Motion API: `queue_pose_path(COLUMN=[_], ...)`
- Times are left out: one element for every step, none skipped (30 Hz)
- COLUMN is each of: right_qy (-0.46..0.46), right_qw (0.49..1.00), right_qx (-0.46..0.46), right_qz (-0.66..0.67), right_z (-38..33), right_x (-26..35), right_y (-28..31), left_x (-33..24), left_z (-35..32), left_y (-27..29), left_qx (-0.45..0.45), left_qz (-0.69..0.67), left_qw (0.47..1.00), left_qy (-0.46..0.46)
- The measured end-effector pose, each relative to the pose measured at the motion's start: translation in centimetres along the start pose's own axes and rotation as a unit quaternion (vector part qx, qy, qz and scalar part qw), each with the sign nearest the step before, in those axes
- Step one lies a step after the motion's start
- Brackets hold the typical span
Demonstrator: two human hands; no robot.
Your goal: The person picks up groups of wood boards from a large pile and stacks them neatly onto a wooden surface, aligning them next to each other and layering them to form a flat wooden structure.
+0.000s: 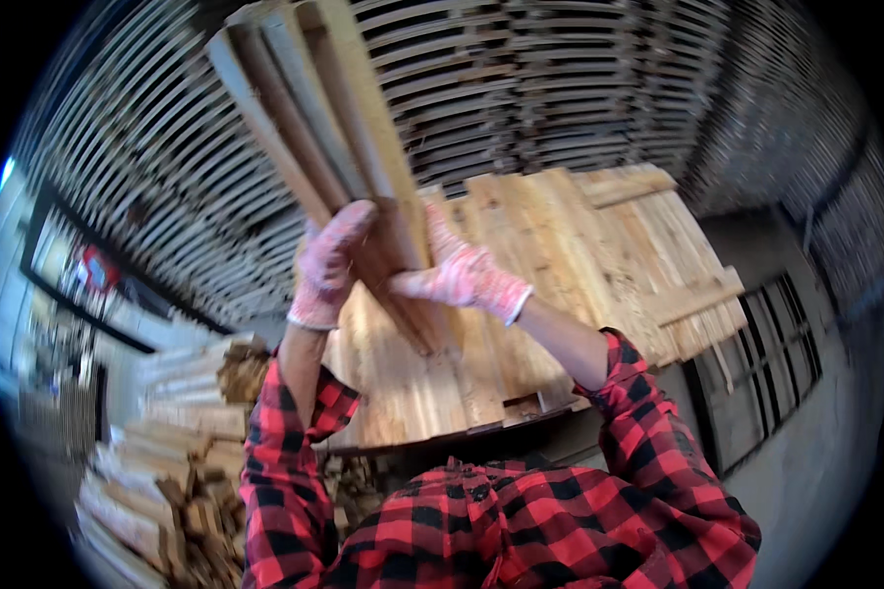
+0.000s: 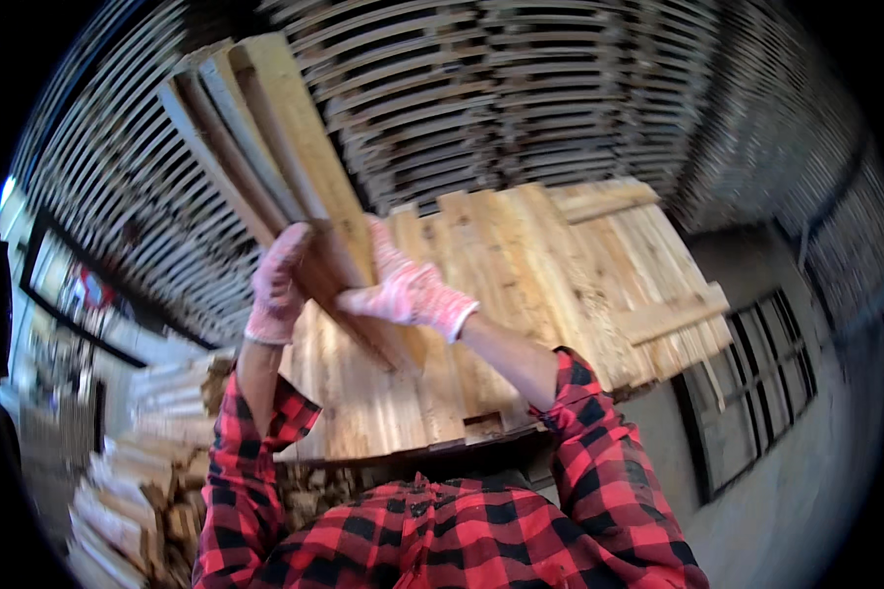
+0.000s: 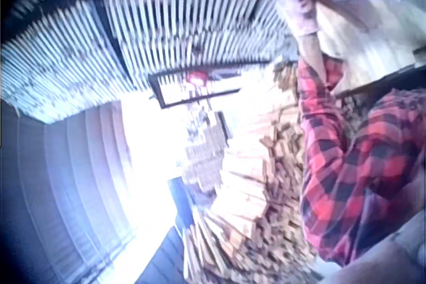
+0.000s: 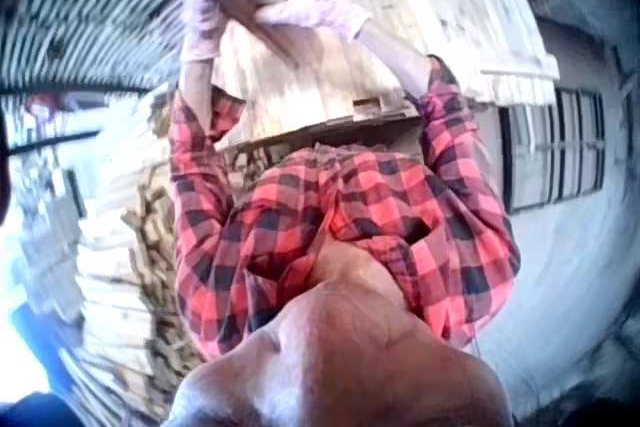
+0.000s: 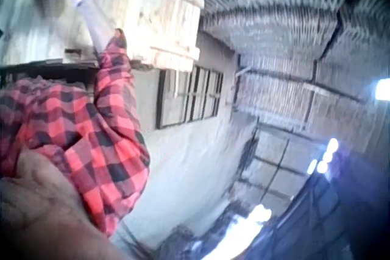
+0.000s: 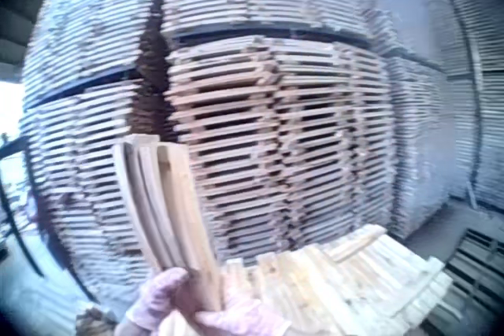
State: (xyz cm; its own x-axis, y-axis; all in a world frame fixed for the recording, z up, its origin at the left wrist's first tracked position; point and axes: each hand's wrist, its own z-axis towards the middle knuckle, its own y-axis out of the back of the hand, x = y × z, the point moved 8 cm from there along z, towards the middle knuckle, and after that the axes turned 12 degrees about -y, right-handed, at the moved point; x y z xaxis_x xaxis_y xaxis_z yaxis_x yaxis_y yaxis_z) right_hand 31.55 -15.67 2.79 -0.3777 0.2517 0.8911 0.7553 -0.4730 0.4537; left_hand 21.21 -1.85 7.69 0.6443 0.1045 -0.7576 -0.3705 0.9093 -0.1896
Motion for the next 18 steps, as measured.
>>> queue_pose_path(right_qy=[-0.006,-0.025,-0.056,-0.087,-0.058,-0.074,-0.088,-0.098,-0.140,-0.180,-0.194,-0.209,-0.227,-0.243,-0.253,-0.263,-0.270,-0.272], right_qw=[1.000,0.999,0.997,0.993,0.985,0.980,0.974,0.970,0.969,0.965,0.955,0.940,0.923,0.903,0.905,0.907,0.910,0.902], right_qx=[0.006,-0.004,-0.028,-0.054,-0.136,-0.159,-0.181,-0.195,-0.192,-0.187,-0.219,-0.251,-0.265,-0.272,-0.249,-0.226,-0.200,-0.199], right_qz=[0.026,0.047,0.051,0.058,0.093,0.096,0.100,0.105,0.065,0.025,-0.037,-0.100,-0.165,-0.227,-0.233,-0.239,-0.245,-0.269], right_z=[-0.9,-2.0,-3.4,-4.9,-5.9,-6.7,-8.0,-9.1,-10.3,-11.4,-11.9,-12.3,-12.7,-12.9,-13.1,-13.3,-12.7,-12.1], right_x=[1.4,1.7,1.7,1.2,-0.6,-2.7,-5.1,-7.1,-9.1,-11.4,-14.4,-17.3,-19.6,-21.3,-22.3,-23.3,-24.4,-27.3], right_y=[-0.3,0.8,2.7,4.5,6.2,7.2,8.5,9.9,11.9,14.4,17.4,20.7,23.9,26.2,26.9,27.4,27.3,26.4], left_x=[0.3,1.7,3.5,4.8,7.3,8.7,10.1,11.9,13.7,15.6,17.9,20.0,22.0,23.5,24.4,25.4,26.5,27.0], left_z=[0.5,1.6,2.6,3.1,3.3,3.0,1.7,0.5,-0.6,-1.8,-2.9,-3.8,-4.7,-5.7,-6.2,-6.6,-6.8,-6.5], left_y=[1.6,0.3,-1.0,-3.5,-6.2,-8.0,-10.9,-12.2,-13.1,-13.6,-14.4,-15.5,-16.5,-17.5,-18.3,-19.1,-19.3,-20.7], left_qx=[0.011,-0.023,-0.065,-0.087,-0.078,-0.078,-0.057,-0.079,-0.073,-0.070,-0.084,-0.097,-0.111,-0.115,-0.119,-0.123,-0.133,-0.130], left_qz=[-0.009,-0.063,-0.119,-0.131,-0.167,-0.196,-0.248,-0.257,-0.263,-0.267,-0.269,-0.273,-0.276,-0.287,-0.295,-0.302,-0.299,-0.296], left_qw=[1.000,0.997,0.985,0.977,0.967,0.957,0.932,0.924,0.919,0.915,0.908,0.901,0.893,0.881,0.872,0.862,0.859,0.859], left_qy=[-0.026,0.041,0.107,0.141,0.173,0.201,0.257,0.272,0.284,0.294,0.309,0.323,0.338,0.357,0.373,0.389,0.393,0.397])
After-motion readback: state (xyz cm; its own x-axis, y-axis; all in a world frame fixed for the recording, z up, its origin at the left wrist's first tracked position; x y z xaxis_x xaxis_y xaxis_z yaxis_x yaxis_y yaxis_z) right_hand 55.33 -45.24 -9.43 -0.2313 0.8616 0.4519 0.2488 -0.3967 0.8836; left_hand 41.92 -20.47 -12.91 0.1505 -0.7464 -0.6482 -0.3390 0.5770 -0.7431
